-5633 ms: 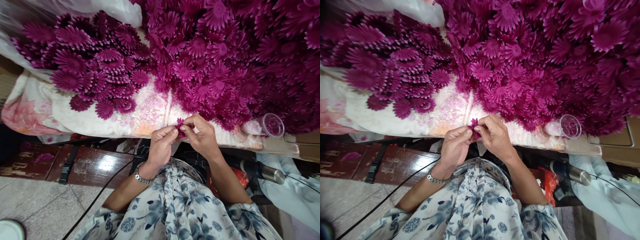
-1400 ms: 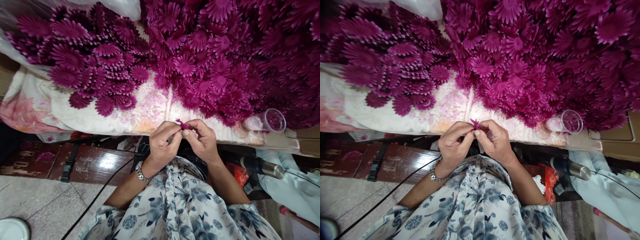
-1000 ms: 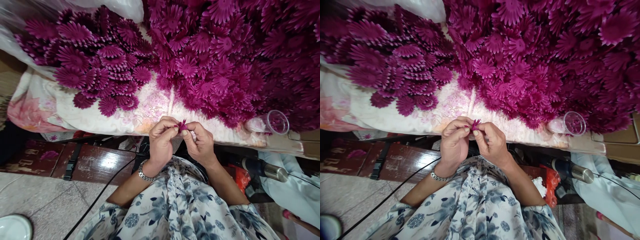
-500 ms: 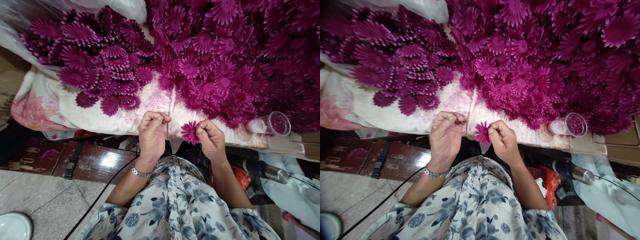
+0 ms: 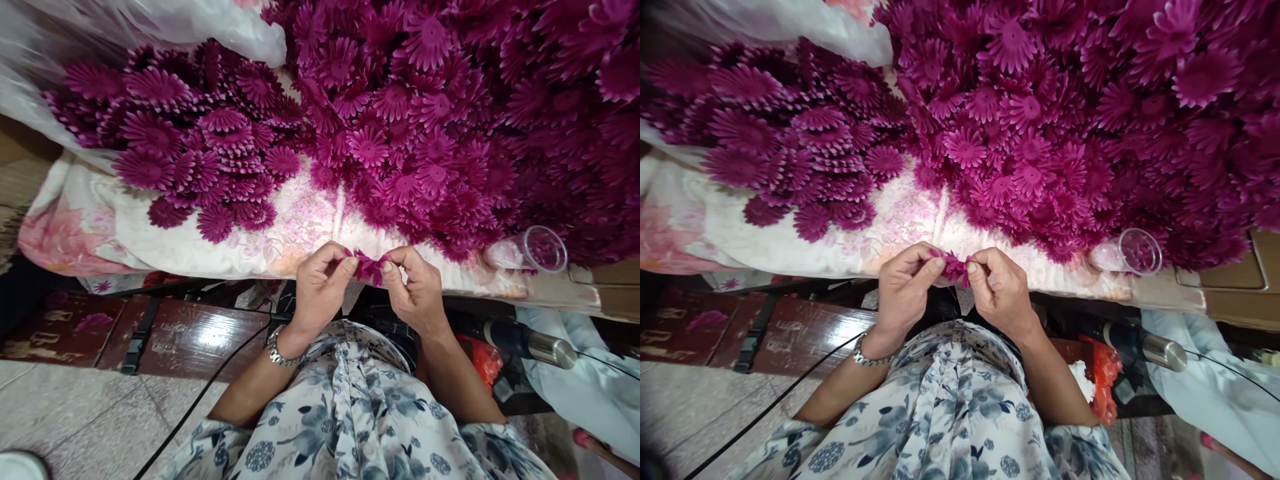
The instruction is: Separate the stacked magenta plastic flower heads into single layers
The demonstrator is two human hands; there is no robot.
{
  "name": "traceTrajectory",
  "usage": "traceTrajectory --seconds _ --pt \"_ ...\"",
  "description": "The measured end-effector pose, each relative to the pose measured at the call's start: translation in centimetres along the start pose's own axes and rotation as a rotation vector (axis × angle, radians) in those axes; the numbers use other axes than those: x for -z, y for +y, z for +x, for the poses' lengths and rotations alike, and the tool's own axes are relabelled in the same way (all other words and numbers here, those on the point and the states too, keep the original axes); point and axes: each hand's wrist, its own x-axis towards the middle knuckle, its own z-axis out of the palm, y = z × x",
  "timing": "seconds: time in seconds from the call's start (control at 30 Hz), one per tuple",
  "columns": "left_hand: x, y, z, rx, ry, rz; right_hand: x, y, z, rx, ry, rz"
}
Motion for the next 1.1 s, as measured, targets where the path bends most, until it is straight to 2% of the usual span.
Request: traceTrajectory --seconds 0.1,0.3,0.47,0.77,0.97,1.1 --pt "0.3 -0.1 0.1 -0.044 0.034 0.041 0.2 0.1 0.0 -0.003 -0.005 0.015" --pt "0.8 0.9 0.5 -0.454 0.101 0.469 1.2 0.1 0.4 -0.022 -0.088 0.027" --pt "0.9 1.0 1.0 -0.603 0.074 0.562 2.2 0.0 0.6 0.006 -0.091 -0.013" --pt "-0.4 2.3 2.1 -0.6 -0.009 0.535 4.2 0.4 0.5 -0.009 -0.013 -0.105" --pt "-1.4 2.9 2.2 -0.489 -0.036 0.451 4.6 1.1 0.4 -0.039 -0.001 -0.069" --pt "-0.8 2.4 2.3 -0.39 -0.074 0.418 5.2 1.4 0.0 -0.055 -0.017 -0.057"
